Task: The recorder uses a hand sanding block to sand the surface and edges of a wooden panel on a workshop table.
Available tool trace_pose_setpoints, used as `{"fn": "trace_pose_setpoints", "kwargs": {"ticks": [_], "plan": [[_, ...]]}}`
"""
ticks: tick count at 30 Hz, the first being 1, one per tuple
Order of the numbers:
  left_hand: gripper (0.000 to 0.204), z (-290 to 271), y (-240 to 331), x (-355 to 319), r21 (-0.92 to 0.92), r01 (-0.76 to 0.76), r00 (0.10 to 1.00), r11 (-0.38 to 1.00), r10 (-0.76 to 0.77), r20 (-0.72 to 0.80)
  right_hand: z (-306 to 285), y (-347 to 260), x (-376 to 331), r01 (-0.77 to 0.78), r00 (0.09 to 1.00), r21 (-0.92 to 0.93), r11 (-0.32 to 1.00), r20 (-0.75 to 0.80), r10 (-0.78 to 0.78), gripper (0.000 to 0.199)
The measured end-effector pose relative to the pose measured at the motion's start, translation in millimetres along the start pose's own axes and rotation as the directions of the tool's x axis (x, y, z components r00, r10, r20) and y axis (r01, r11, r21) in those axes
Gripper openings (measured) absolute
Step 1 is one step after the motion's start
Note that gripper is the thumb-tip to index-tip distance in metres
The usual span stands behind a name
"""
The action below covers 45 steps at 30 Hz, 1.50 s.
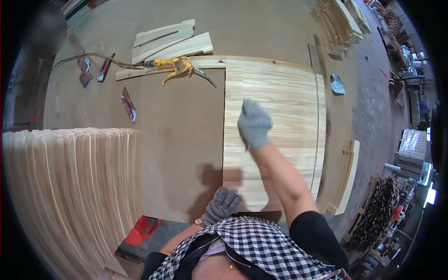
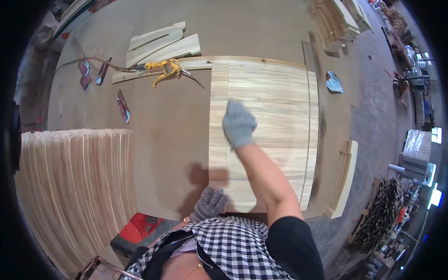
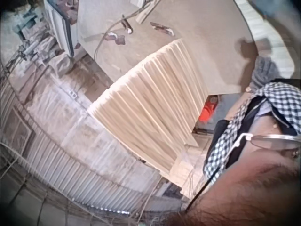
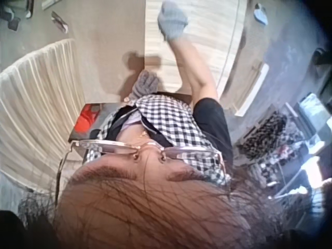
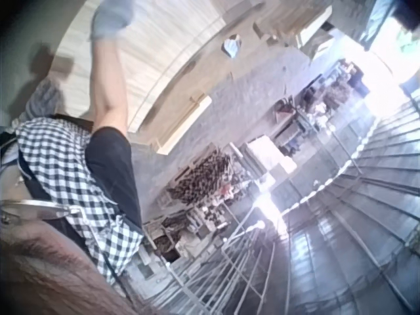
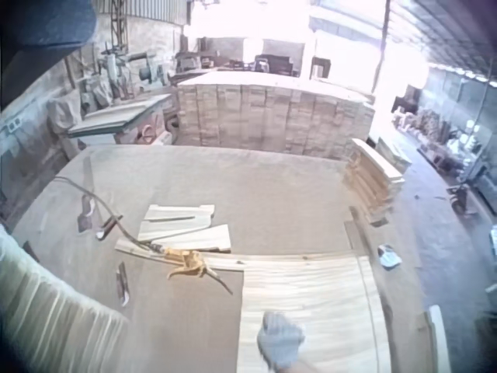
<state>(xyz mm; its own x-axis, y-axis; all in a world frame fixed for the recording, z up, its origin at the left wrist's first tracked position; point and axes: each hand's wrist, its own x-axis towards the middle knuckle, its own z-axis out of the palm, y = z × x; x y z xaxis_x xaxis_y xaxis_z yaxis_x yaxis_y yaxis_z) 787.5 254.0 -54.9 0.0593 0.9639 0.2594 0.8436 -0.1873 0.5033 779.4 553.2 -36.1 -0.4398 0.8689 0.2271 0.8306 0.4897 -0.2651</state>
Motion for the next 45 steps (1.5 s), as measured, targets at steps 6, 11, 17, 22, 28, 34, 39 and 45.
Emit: {"fn": "trace_pose_setpoints", "kwargs": {"ticks": [6, 11, 17, 22, 28, 34, 39, 45], "plan": [[0.050, 0.6, -3.6, 0.6, -0.076, -0.015, 0.997, 0.997, 0.009, -0.080, -70.1, 0.7, -175.2, 0.161, 0.974, 0.133, 0.978, 0.137, -0.179, 0.018], [0.064, -0.3, 1.6, -6.1, 0.023, 0.062, 0.995, 0.998, -0.060, -0.082, -84.8, 20.4, -160.8, 0.109, 0.896, 0.292, 0.950, 0.384, -0.221, 0.008], [0.077, 6.2, 16.0, -7.8, 0.147, 0.317, 0.946, 0.937, -0.302, -0.115, -33.4, 21.3, -8.2, 0.062, 0.998, 0.280, 0.958, -0.013, -0.061, 0.014], [0.077, -9.3, 16.2, 4.1, -0.036, 0.347, 0.937, 0.937, -0.348, -0.035, -17.5, 2.0, -21.9, -0.079, 0.983, 0.096, 0.992, 0.175, 0.061, 0.012], [0.080, 4.0, 8.3, 1.1, -0.050, 0.271, 0.954, 0.961, -0.275, -0.118, -47.0, -14.3, -147.1, -0.047, 0.998, 0.160, 0.986, 0.046, 0.040, 0.004], [0.087, 13.3, 7.4, -0.4, 0.014, 0.283, 0.956, 0.959, -0.281, -0.080, -96.3, -15.8, -279.9, 0.015, 1.000, 0.220, 0.975, -0.002, -0.015, 0.006], [0.089, 3.1, 9.6, 6.0, 0.013, 0.302, 0.951, 0.953, -0.301, -0.075, -113.8, -14.8, -268.9, 0.014, 0.998, 0.284, 0.959, -0.070, 0.007, 0.014], [0.091, 8.8, 10.2, 11.4, 0.007, 0.300, 0.953, 0.954, -0.299, -0.046, -67.1, -0.9, -138.5, 0.061, 0.988, 0.259, 0.964, -0.150, -0.022, 0.014]]}}
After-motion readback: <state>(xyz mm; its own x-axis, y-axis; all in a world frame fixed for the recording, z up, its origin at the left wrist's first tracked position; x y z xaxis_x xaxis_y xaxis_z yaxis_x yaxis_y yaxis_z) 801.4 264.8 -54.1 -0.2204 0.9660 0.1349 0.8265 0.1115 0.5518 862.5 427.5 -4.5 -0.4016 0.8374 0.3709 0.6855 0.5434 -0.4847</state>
